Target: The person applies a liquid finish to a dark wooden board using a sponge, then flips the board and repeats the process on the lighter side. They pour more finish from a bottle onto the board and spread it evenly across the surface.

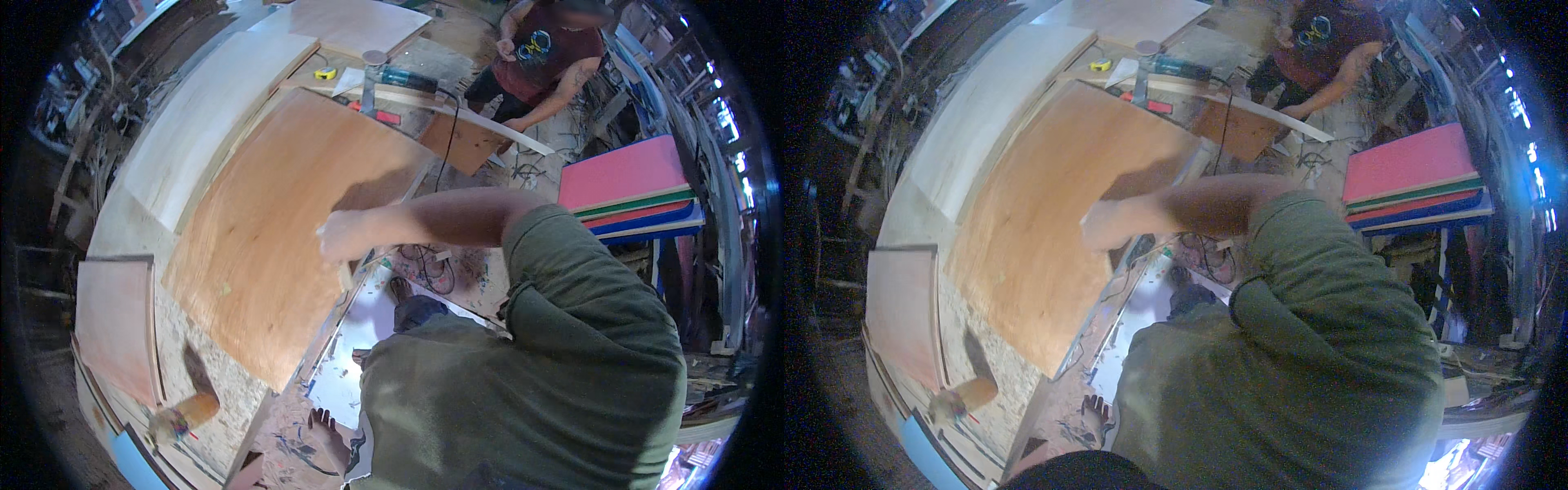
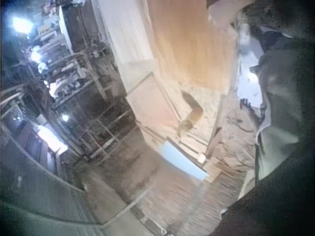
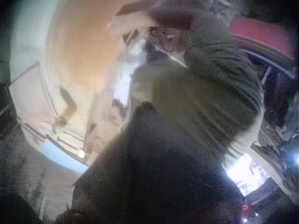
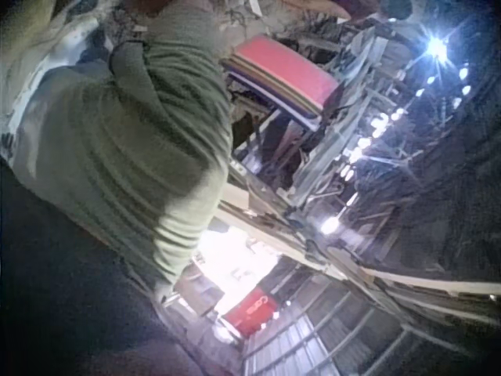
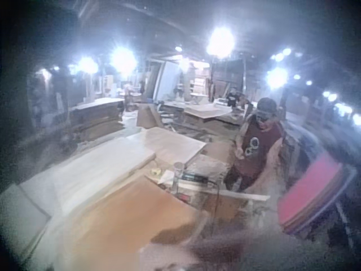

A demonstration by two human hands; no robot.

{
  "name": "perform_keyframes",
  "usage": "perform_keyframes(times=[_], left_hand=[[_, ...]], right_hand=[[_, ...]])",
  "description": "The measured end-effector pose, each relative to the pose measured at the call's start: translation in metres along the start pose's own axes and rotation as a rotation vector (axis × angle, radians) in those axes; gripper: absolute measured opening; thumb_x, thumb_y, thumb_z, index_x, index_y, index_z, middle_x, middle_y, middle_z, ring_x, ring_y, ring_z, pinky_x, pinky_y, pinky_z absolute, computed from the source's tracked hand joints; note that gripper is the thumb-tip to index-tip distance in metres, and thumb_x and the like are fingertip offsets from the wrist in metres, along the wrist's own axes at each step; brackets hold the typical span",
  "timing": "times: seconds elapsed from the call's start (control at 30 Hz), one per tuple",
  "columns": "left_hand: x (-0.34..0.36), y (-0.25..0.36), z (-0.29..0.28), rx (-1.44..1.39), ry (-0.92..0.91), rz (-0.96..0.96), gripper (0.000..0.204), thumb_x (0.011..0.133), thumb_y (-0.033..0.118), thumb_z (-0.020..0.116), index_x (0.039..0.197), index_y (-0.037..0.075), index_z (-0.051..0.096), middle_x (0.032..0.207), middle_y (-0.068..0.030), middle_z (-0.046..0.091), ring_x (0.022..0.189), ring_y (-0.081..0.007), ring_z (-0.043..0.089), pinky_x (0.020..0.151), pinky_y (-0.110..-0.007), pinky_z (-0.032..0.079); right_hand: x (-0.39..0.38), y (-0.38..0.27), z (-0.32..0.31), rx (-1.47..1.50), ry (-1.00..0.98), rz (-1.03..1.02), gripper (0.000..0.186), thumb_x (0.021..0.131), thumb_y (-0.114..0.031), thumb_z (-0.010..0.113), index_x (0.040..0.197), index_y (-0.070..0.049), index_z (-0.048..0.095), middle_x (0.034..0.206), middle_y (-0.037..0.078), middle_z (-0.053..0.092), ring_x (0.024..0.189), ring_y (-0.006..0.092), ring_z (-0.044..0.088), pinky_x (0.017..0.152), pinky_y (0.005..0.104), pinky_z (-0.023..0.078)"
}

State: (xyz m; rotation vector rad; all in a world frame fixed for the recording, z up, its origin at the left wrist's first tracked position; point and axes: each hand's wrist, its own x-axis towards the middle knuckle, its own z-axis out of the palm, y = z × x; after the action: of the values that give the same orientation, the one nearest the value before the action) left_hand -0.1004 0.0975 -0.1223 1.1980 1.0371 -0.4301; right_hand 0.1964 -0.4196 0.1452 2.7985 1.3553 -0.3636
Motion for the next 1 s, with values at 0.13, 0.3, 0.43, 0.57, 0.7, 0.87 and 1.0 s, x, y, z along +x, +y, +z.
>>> perform_keyframes(times=[0.13,0.3,0.43,0.57,0.7,0.87,1.0], left_hand=[[-0.023,0.033,0.078,0.045,0.017,0.033,0.05,0.099,0.034,0.053,0.143,0.011,0.044,0.137,-0.011,0.054,0.122,-0.0268,0.055,0.096,-0.045,0.043],[-0.011,0.012,0.101,0.172,-0.125,0.043,0.049,0.098,0.03,0.051,0.144,0.013,0.044,0.14,-0.0111,0.053,0.123,-0.0275,0.054,0.096,-0.046,0.044],[0.011,-0.017,0.125,0.311,0.016,-0.066,0.038,0.098,0.028,0.052,0.132,0.011,0.055,0.126,-0.0113,0.063,0.107,-0.028,0.063,0.085,-0.043,0.05],[0.002,-0.006,0.174,0.37,-0.02,-0.064,0.037,0.098,0.027,0.054,0.13,0.01,0.057,0.122,-0.0116,0.064,0.103,-0.0272,0.063,0.082,-0.042,0.051],[-0.006,0.012,0.205,0.411,-0.032,-0.051,0.035,0.097,0.026,0.056,0.127,0.008,0.058,0.118,-0.0119,0.065,0.098,-0.0263,0.064,0.079,-0.041,0.051],[-0.003,0.025,0.238,0.493,-0.079,-0.043,0.032,0.096,0.024,0.059,0.123,0.006,0.059,0.113,-0.0122,0.066,0.092,-0.0253,0.064,0.075,-0.039,0.052],[-0.01,0.031,0.224,0.432,-0.033,-0.003,0.031,0.096,0.022,0.061,0.121,0.004,0.06,0.108,-0.0125,0.067,0.087,-0.0245,0.065,0.072,-0.038,0.053]], right_hand=[[-0.105,0.086,0.024,-0.013,0.003,0.215,0.012,0.071,-0.016,0.068,0.075,-0.007,0.074,0.078,0.012,0.071,0.086,0.0334,0.07,0.066,0.0485,0.057],[-0.227,0.149,0.022,0.085,-0.137,0.572,0.016,0.069,-0.014,0.07,0.082,-0.006,0.073,0.086,0.017,0.071,0.086,0.0361,0.07,0.067,0.0484,0.056],[-0.299,0.164,0.088,0.405,0.103,0.761,0.027,0.071,-0.009,0.067,0.096,-0.001,0.072,0.087,0.018,0.072,0.082,0.0308,0.071,0.063,0.0449,0.056],[-0.31,0.113,0.133,1.51,0.429,1.062,0.035,0.075,-0.009,0.069,0.109,0.0,0.068,0.091,0.008,0.071,0.084,0.0188,0.068,0.068,0.0385,0.058],[-0.282,0.062,0.194,2.208,0.788,0.903,0.052,0.074,-0.01,0.072,0.124,-0.002,0.059,0.111,0.014,0.066,0.096,0.0249,0.067,0.074,0.0405,0.059],[-0.265,0.02,0.196,1.925,0.781,0.605,0.052,0.084,-0.025,0.072,0.13,-0.007,0.056,0.116,0.011,0.065,0.101,0.0258,0.065,0.081,0.0413,0.057],[-0.216,0.025,0.062,2.275,0.515,0.696,0.05,0.093,-0.04,0.066,0.13,-0.008,0.056,0.116,0.008,0.066,0.099,0.0214,0.066,0.081,0.0379,0.056]])
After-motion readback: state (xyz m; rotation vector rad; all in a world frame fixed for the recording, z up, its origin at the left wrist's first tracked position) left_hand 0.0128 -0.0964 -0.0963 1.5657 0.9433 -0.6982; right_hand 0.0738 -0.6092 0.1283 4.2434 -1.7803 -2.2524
